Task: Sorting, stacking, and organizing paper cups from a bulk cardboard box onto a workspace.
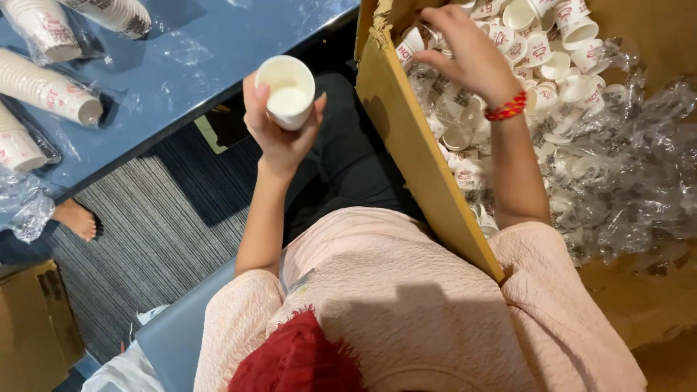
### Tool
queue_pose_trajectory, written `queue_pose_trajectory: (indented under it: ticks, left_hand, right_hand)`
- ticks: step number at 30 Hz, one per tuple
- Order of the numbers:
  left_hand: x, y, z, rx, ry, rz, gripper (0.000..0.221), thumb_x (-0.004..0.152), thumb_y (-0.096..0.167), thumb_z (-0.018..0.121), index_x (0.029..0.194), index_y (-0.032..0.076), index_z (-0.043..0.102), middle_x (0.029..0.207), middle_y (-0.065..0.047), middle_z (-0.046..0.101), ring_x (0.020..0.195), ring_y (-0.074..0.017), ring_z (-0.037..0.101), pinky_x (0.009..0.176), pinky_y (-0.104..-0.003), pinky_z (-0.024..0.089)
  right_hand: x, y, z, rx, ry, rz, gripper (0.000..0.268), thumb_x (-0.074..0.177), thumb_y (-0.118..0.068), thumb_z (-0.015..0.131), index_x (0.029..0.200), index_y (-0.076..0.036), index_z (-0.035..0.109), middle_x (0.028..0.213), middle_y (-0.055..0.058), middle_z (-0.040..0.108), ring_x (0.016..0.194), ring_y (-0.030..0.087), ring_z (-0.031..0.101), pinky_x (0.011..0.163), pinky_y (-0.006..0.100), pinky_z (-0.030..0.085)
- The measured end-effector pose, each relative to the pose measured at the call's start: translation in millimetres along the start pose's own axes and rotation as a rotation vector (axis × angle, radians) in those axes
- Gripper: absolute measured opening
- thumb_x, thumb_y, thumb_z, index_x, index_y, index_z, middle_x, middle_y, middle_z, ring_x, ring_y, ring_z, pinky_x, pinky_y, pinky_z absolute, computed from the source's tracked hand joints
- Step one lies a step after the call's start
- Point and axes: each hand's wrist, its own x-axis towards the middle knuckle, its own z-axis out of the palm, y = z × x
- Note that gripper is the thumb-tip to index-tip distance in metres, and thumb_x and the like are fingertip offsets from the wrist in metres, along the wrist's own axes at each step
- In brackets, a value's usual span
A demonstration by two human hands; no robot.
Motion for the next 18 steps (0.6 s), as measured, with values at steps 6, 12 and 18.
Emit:
queue_pose_trajectory:
  ticks: [6,12,18]
  left_hand:
    - [15,22,12,-0.119,-0.08,-0.063,0.093,0.085,0.006,0.092,0.154,0.021,0.032,0.124,-0.019,0.062,0.103,-0.0324,0.071,0.081,-0.038,0.061]
    - [25,59,4,-0.032,-0.302,-0.152,0.079,0.087,0.014,0.091,0.151,0.018,0.044,0.127,-0.013,0.064,0.107,-0.0287,0.071,0.084,-0.035,0.061]
    - [39,78,-7,0.056,-0.478,-0.128,0.075,0.087,0.017,0.086,0.152,0.022,0.048,0.127,-0.01,0.063,0.102,-0.0275,0.07,0.082,-0.036,0.059]
  right_hand:
    - [8,-2,41,-0.123,0.072,0.076,0.049,0.094,-0.03,0.083,0.125,0.003,0.062,0.11,0.02,0.062,0.102,0.038,0.06,0.086,0.046,0.051]
    - [0,-12,7,0.019,0.123,0.167,0.035,0.097,-0.022,0.088,0.103,0.004,0.066,0.103,0.015,0.064,0.086,0.027,0.062,0.079,0.04,0.052]
    - [-13,-111,-94,0.325,0.332,0.1,0.022,0.105,-0.011,0.082,0.109,0.004,0.066,0.132,0.015,0.066,0.105,0.017,0.063,0.08,0.031,0.051]
